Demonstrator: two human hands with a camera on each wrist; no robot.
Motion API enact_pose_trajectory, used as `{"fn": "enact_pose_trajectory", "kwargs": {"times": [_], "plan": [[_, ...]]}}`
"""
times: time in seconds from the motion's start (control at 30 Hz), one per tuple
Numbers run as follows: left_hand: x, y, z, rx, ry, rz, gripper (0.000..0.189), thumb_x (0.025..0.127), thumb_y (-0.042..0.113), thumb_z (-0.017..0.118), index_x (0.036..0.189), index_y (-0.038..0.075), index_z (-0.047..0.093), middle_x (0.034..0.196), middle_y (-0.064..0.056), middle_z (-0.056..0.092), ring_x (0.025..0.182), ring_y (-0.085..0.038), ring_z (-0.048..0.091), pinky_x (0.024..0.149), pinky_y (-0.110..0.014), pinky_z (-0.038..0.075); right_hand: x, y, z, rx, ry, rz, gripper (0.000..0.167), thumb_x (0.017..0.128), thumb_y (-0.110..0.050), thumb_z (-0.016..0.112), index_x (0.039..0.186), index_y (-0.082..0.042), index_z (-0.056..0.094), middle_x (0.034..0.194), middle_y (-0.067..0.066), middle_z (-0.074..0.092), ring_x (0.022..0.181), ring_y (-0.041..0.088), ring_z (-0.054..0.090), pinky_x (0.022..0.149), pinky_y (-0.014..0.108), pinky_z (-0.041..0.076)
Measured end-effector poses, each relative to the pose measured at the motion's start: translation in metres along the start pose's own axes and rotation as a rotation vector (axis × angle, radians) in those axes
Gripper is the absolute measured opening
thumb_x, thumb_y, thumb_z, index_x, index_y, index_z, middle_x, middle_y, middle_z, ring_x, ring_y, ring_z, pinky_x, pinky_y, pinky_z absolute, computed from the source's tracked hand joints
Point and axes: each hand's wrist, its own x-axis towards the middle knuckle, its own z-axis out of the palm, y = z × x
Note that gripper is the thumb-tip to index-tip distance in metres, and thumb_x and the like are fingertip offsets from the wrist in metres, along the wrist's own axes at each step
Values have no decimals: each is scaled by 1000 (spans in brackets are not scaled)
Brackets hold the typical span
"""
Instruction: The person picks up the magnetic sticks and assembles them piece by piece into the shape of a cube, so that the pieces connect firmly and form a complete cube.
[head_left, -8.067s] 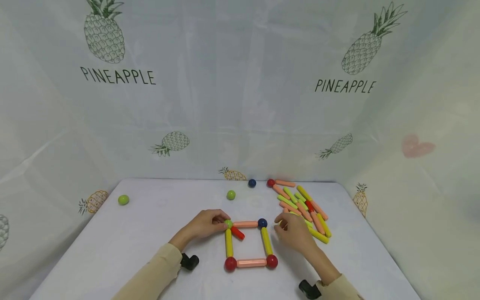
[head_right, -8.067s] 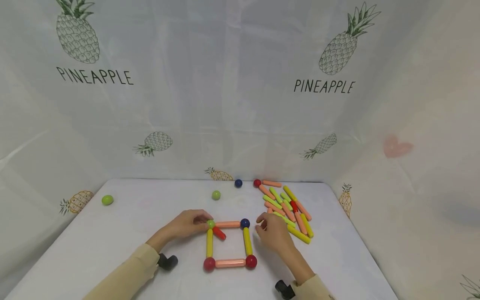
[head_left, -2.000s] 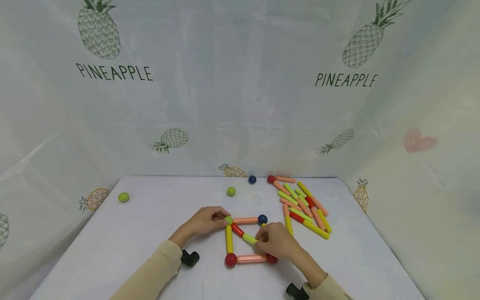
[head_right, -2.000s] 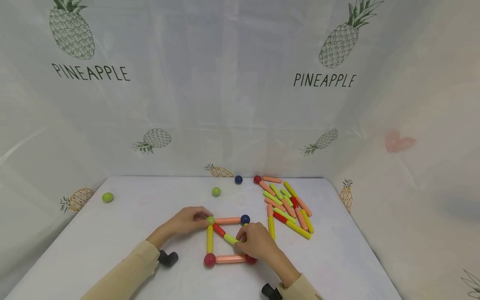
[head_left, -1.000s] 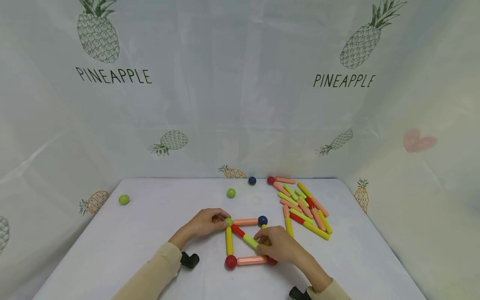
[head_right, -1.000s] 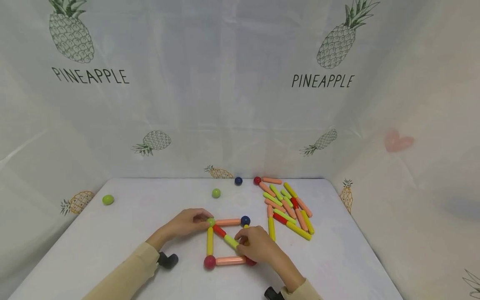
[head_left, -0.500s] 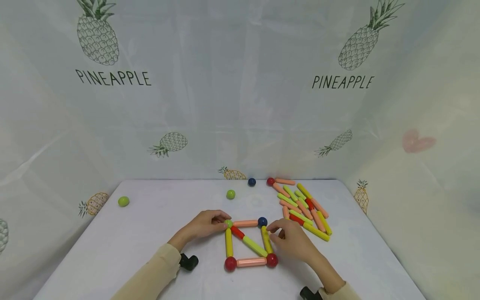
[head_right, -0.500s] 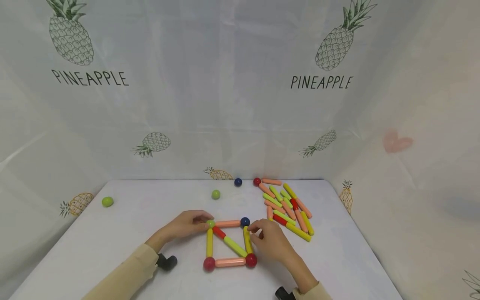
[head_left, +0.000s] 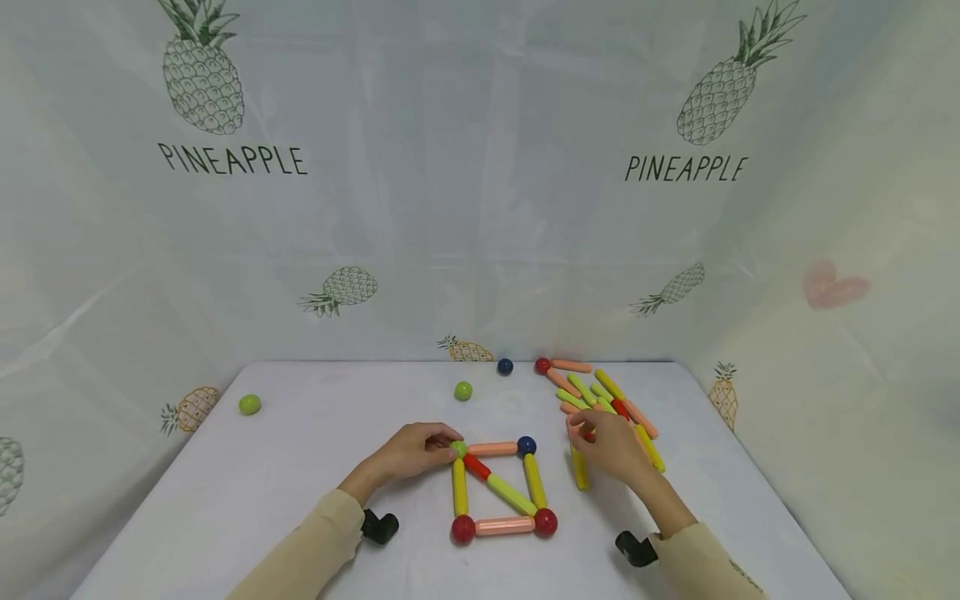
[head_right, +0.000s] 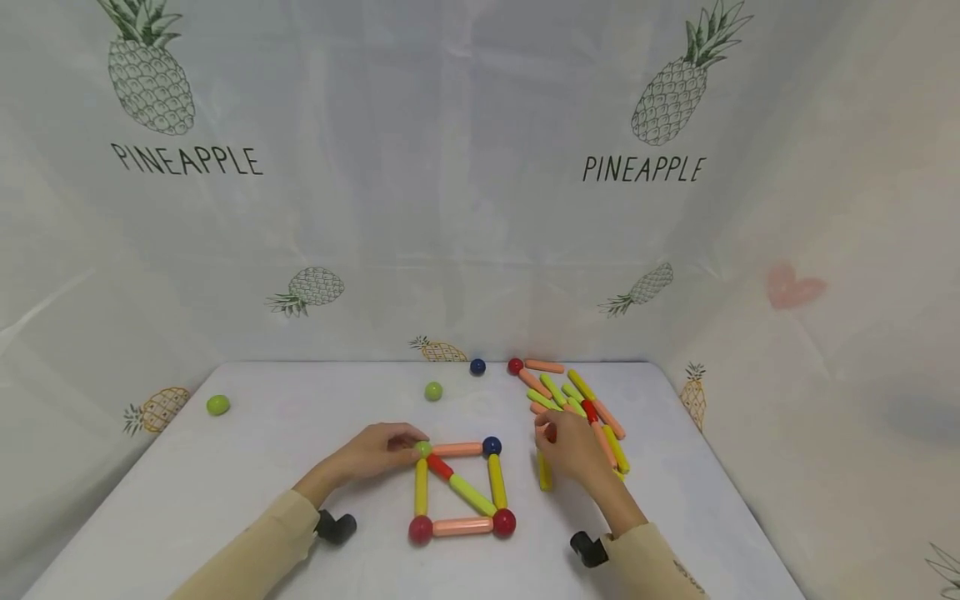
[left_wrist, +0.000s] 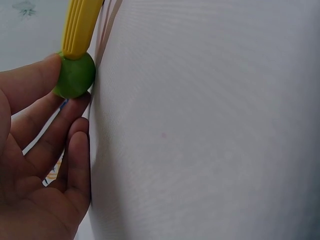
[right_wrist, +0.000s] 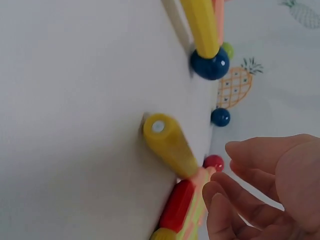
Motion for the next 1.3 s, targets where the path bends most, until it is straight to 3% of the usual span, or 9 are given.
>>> {"fn": "enact_pose_trajectory", "kwargs": {"times": [0.17, 0.33, 0.8, 1.13, 1.3], "plan": [[1, -1, 0, 13, -2, -2, 24, 102, 32, 74, 124, 25, 76, 107, 9, 69, 99, -14, 60, 91, -36, 54, 1, 9, 3, -33, -30, 52, 20, 91, -15, 84, 107, -7, 74, 76, 1, 61, 67, 18, 53, 60, 29, 48], [3, -3, 0, 17, -5, 0, 24, 102, 33, 74, 124, 26, 76, 107, 9, 69, 99, -15, 60, 91, -36, 54, 0, 14, 6, -50, -60, 99, 25, 90, -20, 86, 105, -8, 71, 76, 1, 60, 66, 17, 53, 60, 27, 50], [2, -3, 1, -2, -9, -10, 23, 101, 32, 74, 123, 26, 76, 107, 8, 70, 98, -14, 60, 91, -33, 53, 0, 18, 17, -79, -49, 79, 29, 88, -25, 89, 101, -9, 68, 73, -1, 56, 63, 16, 50, 57, 26, 42], [3, -4, 2, -10, -11, -17, 21, 102, 33, 74, 122, 28, 76, 105, 9, 69, 99, -16, 60, 92, -37, 52, 2, 12, 21, -107, -69, 76, 18, 91, -10, 80, 103, -8, 67, 75, 2, 55, 68, 18, 51, 67, 30, 51], [4, -4, 1, -19, -12, -18, 22, 102, 32, 74, 122, 27, 76, 106, 9, 69, 100, -15, 60, 93, -37, 53, 2, 15, 22, -132, -78, 63, 17, 90, -9, 79, 105, -8, 72, 76, 1, 56, 66, 17, 52, 63, 29, 48]]}}
